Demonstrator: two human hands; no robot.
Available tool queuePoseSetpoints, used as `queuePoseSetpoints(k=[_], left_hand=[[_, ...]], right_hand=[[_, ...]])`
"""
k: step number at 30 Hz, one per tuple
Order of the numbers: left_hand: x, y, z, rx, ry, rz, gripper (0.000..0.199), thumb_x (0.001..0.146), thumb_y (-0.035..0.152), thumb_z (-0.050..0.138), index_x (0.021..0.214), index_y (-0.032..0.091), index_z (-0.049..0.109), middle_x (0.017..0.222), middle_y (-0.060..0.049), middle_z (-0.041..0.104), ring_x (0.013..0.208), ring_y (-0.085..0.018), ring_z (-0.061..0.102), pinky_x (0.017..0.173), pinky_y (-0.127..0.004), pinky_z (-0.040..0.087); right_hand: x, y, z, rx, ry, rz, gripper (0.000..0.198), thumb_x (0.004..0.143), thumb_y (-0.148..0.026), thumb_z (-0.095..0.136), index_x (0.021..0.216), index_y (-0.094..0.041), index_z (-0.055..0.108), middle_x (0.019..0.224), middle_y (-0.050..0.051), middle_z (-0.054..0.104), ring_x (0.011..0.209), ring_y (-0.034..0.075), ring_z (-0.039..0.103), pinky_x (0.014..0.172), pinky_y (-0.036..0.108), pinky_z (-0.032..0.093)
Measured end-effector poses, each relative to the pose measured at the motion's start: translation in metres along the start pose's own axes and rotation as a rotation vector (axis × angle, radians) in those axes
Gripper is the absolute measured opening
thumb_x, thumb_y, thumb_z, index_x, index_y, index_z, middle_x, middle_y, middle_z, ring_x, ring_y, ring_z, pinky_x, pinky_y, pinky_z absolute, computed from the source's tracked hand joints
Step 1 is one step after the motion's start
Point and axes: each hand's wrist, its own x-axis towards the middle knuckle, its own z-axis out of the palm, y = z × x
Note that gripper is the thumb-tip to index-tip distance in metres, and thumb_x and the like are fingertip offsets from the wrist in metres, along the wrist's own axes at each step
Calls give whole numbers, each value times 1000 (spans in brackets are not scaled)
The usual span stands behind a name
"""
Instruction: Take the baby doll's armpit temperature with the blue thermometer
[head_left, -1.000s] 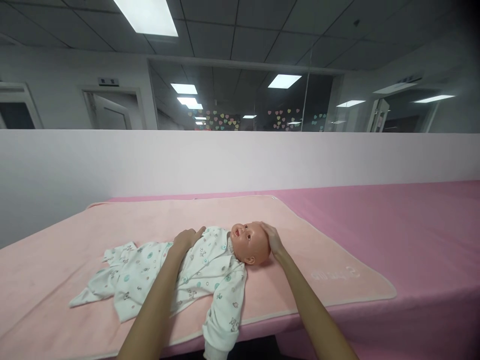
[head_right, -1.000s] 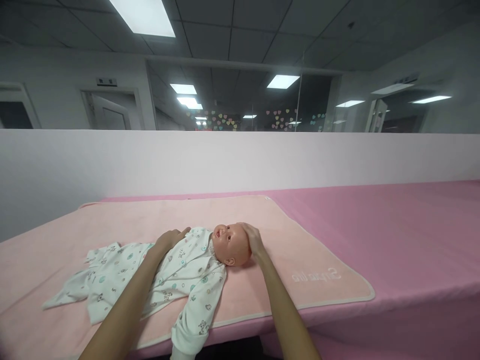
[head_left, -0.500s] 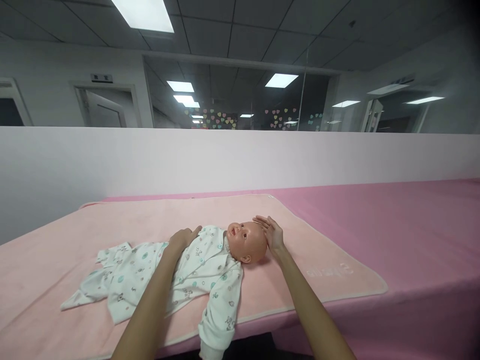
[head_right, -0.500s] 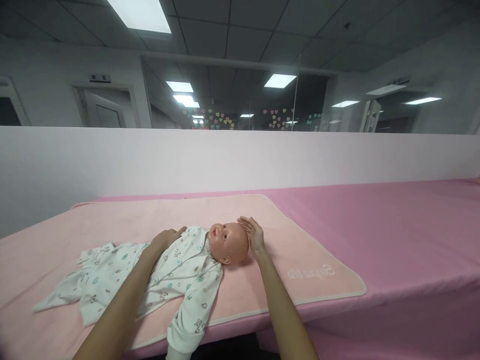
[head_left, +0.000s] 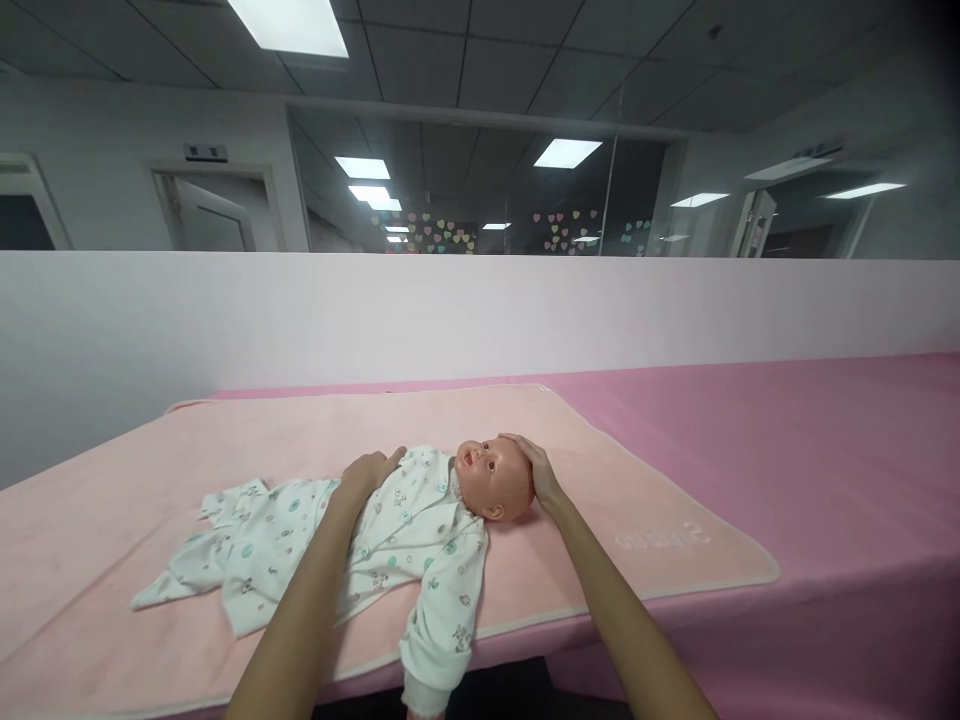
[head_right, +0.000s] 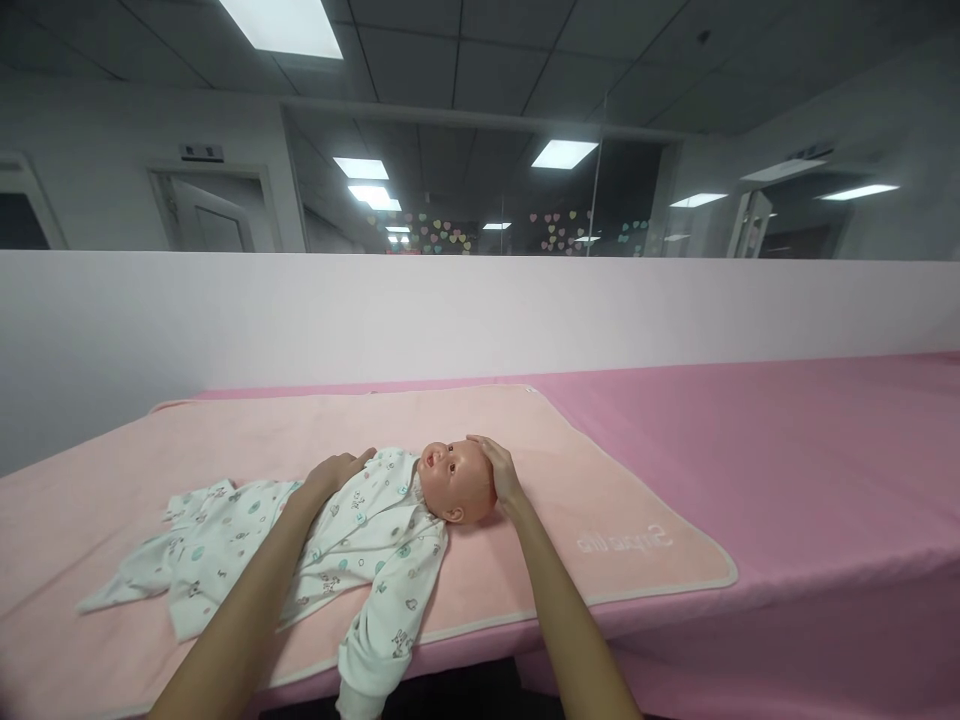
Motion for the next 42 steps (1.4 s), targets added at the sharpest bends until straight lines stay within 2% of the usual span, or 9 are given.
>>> queuePoseSetpoints(k=[4, 8, 12, 16, 24, 27, 31, 35, 42], left_hand=[[3, -1, 1, 8, -5, -7, 74, 73, 69, 19, 89, 14, 66, 102, -18, 65, 95, -34, 59, 78, -41, 44], [5, -1, 2, 9, -9, -14, 74, 73, 70, 19, 90, 14, 66, 103, -18, 64, 95, -34, 59, 78, -42, 44], [1, 0, 1, 5, -10, -14, 76, 73, 70, 19, 93, 14, 65, 105, -18, 63, 96, -34, 58, 81, -43, 43], [-1, 2, 0, 1, -16, -12, 76, 73, 70, 18, 93, 13, 65, 105, -19, 64, 96, -34, 58, 81, -43, 43], [1, 2, 2, 3, -15, -13, 73, 73, 69, 20, 89, 15, 66, 102, -19, 65, 95, -34, 59, 78, -41, 44], [-2, 3, 1, -1, -10, -11, 74, 73, 69, 19, 90, 14, 66, 103, -19, 64, 95, -33, 59, 77, -40, 44], [-6, 4, -1, -9, -12, -12, 75, 74, 69, 18, 91, 14, 65, 103, -18, 64, 95, -33, 59, 77, -40, 44], [-6, 5, -2, -21, -19, -13, 75, 73, 70, 19, 89, 14, 66, 104, -18, 64, 97, -34, 58, 77, -40, 44], [-5, 3, 0, -67, -6, -26, 73, 73, 70, 22, 86, 14, 66, 102, -19, 64, 96, -35, 58, 81, -43, 42]], right_hand=[[1, -2, -3, 68, 74, 22, 35, 67, -50, 62, 83, -20, 70, 98, 4, 68, 99, 24, 58, 90, 34, 41], [5, 1, -11, 94, 121, 30, 44, 69, -57, 55, 91, -21, 69, 100, 6, 67, 103, 24, 56, 92, 36, 40], [5, 4, -11, -5, 52, -30, 47, 65, -59, 59, 91, -21, 69, 103, 6, 66, 104, 24, 55, 93, 36, 38], [1, 5, -5, -73, -36, -2, 42, 65, -55, 62, 88, -20, 69, 100, 5, 67, 98, 24, 57, 90, 35, 40], [2, 7, -7, -87, -31, -2, 39, 66, -53, 62, 86, -21, 70, 99, 4, 68, 99, 25, 56, 91, 35, 40], [7, 7, -16, -32, 28, -22, 39, 66, -53, 62, 89, -22, 69, 107, 4, 65, 105, 25, 54, 94, 36, 38], [12, 3, -35, 131, 177, -47, 47, 72, -57, 51, 102, -24, 64, 117, 5, 60, 110, 25, 52, 91, 39, 39], [12, 2, -37, 110, 266, -56, 50, 73, -58, 46, 107, -24, 62, 120, 5, 58, 113, 24, 51, 92, 39, 37], [4, 12, -9, -81, 10, -5, 40, 63, -53, 63, 85, -20, 71, 102, 5, 67, 102, 25, 55, 91, 35, 39]])
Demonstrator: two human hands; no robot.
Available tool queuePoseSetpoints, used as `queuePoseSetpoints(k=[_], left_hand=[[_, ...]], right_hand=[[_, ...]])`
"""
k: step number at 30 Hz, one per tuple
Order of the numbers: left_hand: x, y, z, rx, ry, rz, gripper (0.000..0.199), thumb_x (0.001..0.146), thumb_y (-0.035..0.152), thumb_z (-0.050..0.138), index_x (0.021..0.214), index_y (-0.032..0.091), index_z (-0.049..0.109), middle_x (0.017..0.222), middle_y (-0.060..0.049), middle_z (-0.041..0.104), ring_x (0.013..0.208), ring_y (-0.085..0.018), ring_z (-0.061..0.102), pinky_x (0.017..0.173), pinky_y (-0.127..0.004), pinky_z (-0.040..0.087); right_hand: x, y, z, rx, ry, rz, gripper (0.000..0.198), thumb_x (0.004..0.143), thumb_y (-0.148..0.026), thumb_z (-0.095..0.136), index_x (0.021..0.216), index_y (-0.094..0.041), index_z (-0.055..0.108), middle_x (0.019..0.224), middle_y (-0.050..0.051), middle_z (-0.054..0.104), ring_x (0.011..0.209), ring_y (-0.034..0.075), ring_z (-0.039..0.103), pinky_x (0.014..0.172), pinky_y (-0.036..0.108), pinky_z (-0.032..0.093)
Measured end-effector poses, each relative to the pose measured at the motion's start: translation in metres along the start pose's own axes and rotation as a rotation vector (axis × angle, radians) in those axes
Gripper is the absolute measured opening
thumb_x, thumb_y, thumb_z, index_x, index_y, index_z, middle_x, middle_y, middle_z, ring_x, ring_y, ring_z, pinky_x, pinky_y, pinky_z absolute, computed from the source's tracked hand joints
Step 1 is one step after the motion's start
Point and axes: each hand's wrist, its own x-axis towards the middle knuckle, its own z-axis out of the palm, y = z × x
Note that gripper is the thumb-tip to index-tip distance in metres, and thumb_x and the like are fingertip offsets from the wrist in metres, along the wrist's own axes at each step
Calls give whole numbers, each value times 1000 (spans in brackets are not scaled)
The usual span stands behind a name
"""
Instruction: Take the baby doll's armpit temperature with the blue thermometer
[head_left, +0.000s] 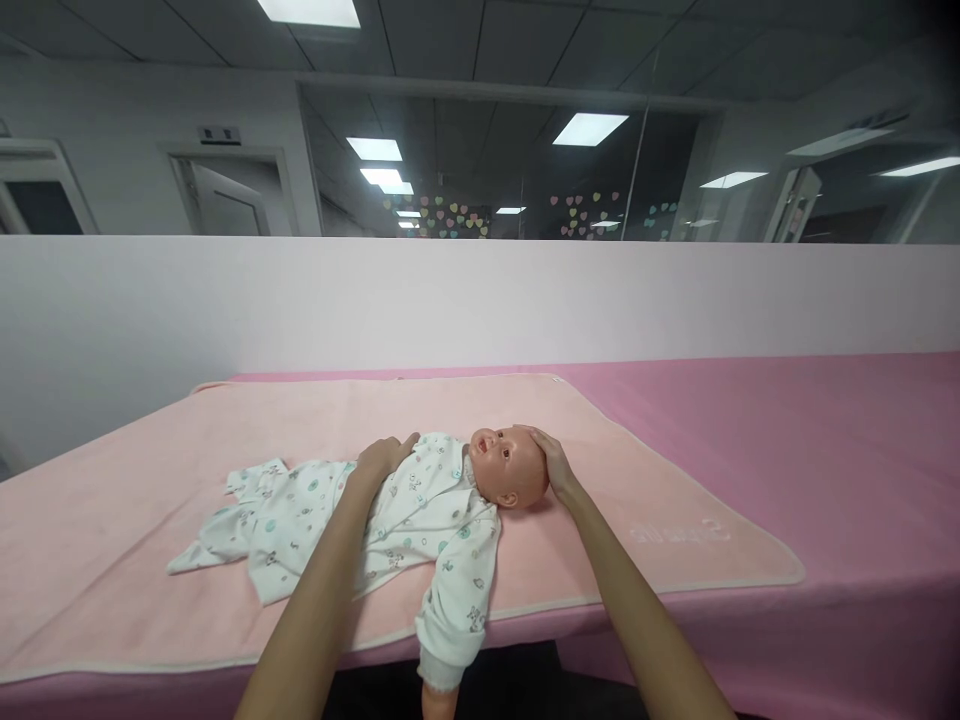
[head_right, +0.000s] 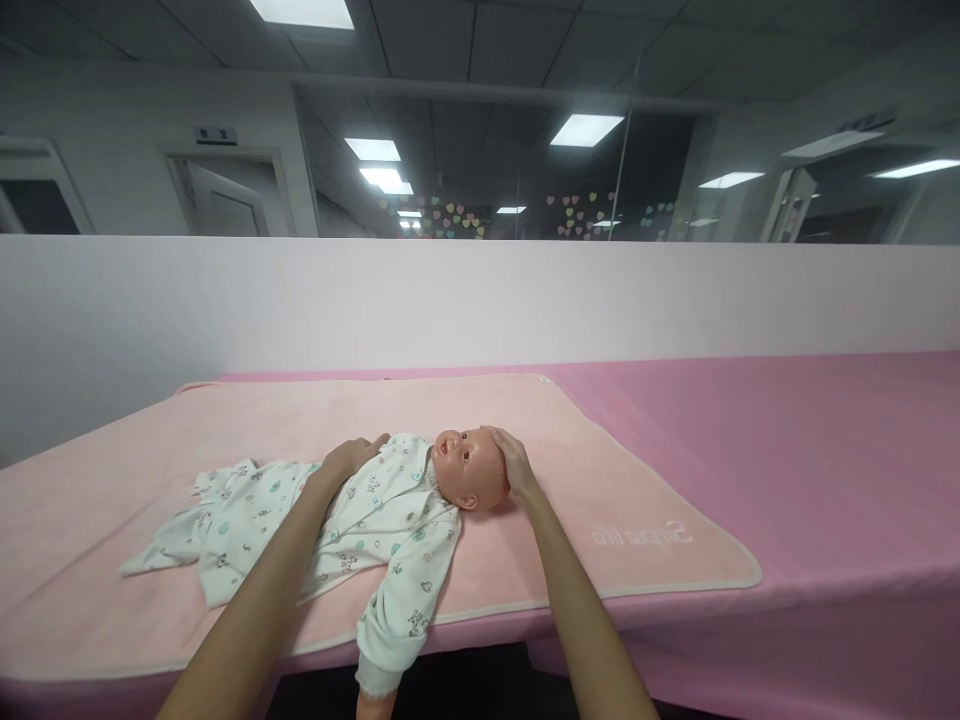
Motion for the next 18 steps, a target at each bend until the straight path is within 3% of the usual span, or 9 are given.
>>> queuePoseSetpoints(k=[8, 11, 14, 16, 18], left_hand=[[2, 0, 4, -187, 72, 8, 59, 72, 63, 39, 91, 13, 65, 105, -19, 63, 104, -38, 53, 88, -50, 37], [-4, 1, -2, -313, 164, 83, 53, 78, 52, 38, 114, 17, 54, 117, -12, 58, 111, -27, 51, 91, -39, 39], [-20, 3, -8, -699, 299, 301, 52, 85, 45, 29, 129, 18, 39, 123, -10, 53, 112, -20, 50, 88, -32, 42], [-36, 7, -7, -952, 219, 499, 50, 83, 46, 37, 120, 15, 50, 113, -12, 58, 103, -21, 54, 83, -32, 44], [-51, 16, 1, -871, -62, 582, 43, 73, 46, 55, 99, 14, 63, 95, -11, 64, 87, -20, 58, 75, -30, 45]], right_hand=[[7, 5, -12, 76, 163, -15, 36, 66, -50, 61, 88, -22, 69, 105, 4, 65, 99, 23, 56, 89, 36, 40], [5, 5, -11, 33, 181, -42, 35, 66, -49, 62, 87, -22, 69, 103, 5, 66, 96, 23, 57, 87, 37, 41], [2, 4, -6, -43, 157, -100, 34, 67, -48, 62, 85, -21, 69, 101, 6, 66, 98, 24, 56, 88, 36, 40], [1, 4, -5, -97, 136, -131, 34, 68, -48, 61, 85, -20, 69, 100, 6, 66, 99, 24, 55, 89, 36, 39], [2, 3, -7, -146, 145, -172, 36, 69, -48, 59, 87, -19, 69, 100, 7, 66, 98, 24, 56, 89, 37, 39]])
